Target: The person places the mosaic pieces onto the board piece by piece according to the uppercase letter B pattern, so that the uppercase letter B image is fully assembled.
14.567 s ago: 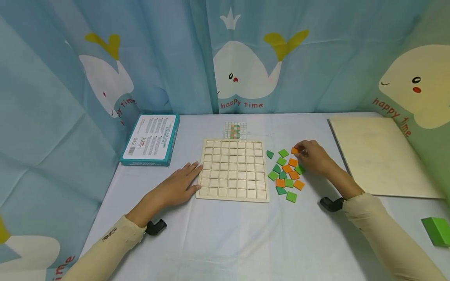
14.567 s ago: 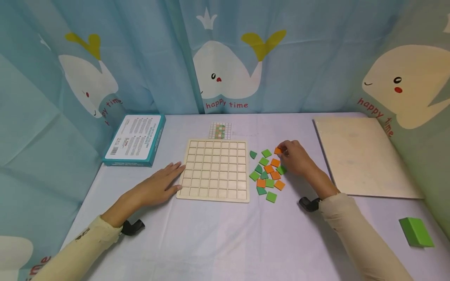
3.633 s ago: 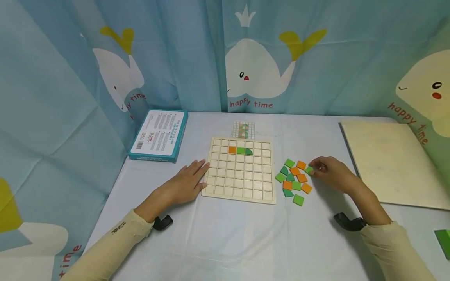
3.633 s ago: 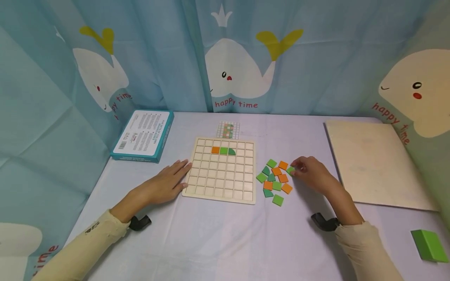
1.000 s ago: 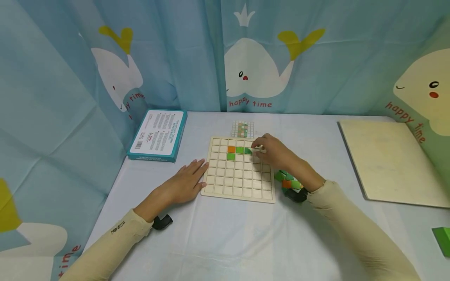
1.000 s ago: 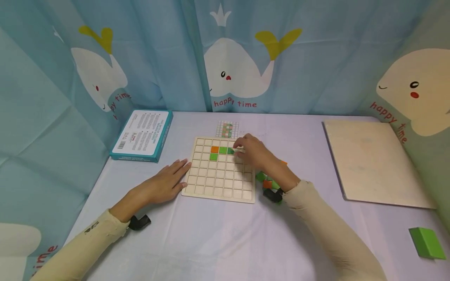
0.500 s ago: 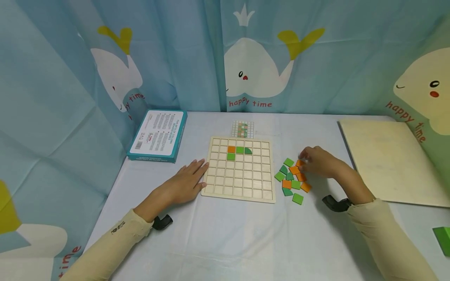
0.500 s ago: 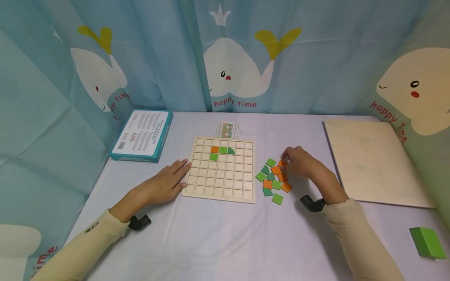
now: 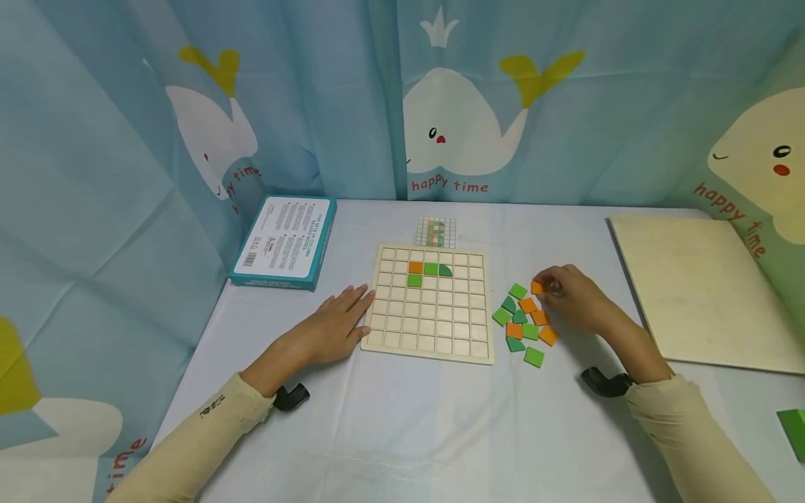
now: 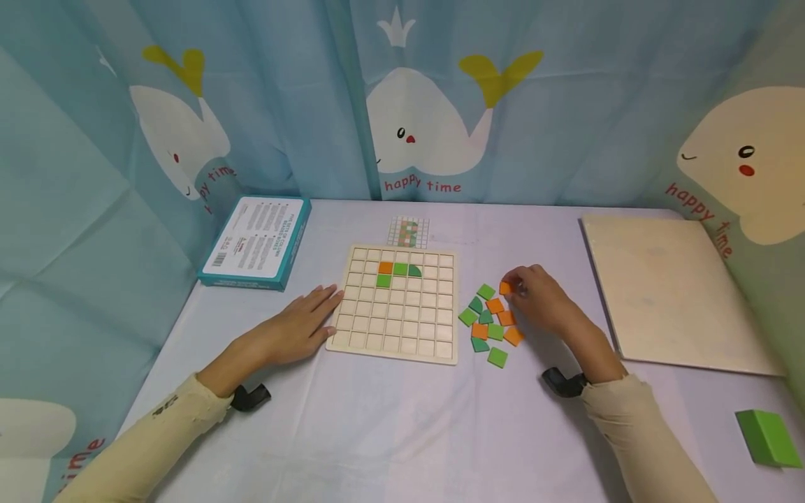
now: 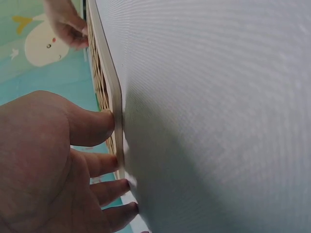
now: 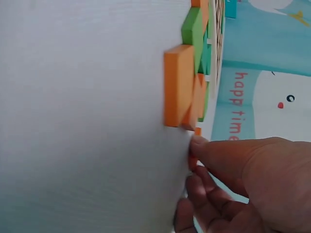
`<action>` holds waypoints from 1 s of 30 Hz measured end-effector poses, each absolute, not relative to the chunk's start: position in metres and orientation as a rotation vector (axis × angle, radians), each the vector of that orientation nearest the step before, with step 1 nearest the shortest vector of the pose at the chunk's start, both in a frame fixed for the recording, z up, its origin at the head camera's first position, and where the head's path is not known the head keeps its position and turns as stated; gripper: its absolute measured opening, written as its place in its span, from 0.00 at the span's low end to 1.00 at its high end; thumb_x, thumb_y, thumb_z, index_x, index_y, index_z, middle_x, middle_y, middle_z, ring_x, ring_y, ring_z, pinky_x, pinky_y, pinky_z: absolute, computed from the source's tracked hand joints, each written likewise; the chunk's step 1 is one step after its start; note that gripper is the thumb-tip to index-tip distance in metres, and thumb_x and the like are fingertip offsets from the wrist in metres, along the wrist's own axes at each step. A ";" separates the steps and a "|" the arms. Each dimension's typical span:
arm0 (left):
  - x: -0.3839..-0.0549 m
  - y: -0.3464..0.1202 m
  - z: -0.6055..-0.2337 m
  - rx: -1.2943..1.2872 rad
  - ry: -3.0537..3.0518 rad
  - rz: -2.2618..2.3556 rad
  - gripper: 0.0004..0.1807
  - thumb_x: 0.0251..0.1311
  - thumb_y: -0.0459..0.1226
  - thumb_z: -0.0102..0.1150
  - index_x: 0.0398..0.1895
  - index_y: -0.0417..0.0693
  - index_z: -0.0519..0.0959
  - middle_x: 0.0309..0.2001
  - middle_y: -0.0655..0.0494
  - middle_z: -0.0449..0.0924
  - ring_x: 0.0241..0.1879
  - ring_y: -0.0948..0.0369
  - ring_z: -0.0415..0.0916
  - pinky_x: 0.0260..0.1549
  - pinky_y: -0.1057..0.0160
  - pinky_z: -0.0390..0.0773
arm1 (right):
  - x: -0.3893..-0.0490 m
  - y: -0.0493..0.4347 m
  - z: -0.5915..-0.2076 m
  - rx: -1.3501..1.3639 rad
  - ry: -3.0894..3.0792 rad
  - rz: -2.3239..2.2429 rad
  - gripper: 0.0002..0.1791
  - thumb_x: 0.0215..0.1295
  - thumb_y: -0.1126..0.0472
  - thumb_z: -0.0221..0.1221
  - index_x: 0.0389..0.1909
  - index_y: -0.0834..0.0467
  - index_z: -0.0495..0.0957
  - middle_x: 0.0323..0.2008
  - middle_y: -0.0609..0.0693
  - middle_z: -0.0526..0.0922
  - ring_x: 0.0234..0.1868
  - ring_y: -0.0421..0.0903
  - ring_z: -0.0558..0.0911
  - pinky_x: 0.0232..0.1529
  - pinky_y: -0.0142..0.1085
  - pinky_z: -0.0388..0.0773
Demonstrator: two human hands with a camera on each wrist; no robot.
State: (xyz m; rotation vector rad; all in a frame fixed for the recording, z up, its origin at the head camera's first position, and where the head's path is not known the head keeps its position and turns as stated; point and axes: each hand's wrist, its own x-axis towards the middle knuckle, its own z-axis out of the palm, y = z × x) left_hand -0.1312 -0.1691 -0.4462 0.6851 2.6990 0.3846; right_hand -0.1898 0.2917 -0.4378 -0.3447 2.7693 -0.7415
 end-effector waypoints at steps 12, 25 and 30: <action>-0.132 -0.170 -0.450 0.699 2.697 0.391 0.37 0.83 0.50 0.44 0.87 0.46 0.48 0.86 0.45 0.45 0.85 0.44 0.41 0.80 0.37 0.50 | -0.187 0.291 -0.445 -0.410 2.865 -0.775 0.15 0.77 0.68 0.59 0.59 0.71 0.77 0.49 0.68 0.76 0.49 0.62 0.75 0.51 0.57 0.76; -0.132 -0.170 -0.449 0.708 2.702 0.383 0.37 0.83 0.49 0.44 0.87 0.45 0.49 0.86 0.44 0.46 0.85 0.44 0.41 0.79 0.36 0.52 | -0.187 0.237 -0.432 -0.410 2.825 -0.881 0.17 0.79 0.69 0.55 0.63 0.71 0.74 0.55 0.70 0.73 0.55 0.65 0.78 0.54 0.57 0.80; -0.132 -0.170 -0.448 0.707 2.697 0.381 0.37 0.83 0.49 0.43 0.87 0.45 0.48 0.86 0.43 0.45 0.85 0.44 0.41 0.79 0.36 0.51 | -0.190 0.205 -0.433 -0.511 2.785 -0.885 0.17 0.79 0.67 0.58 0.63 0.68 0.75 0.54 0.66 0.74 0.55 0.61 0.79 0.55 0.54 0.81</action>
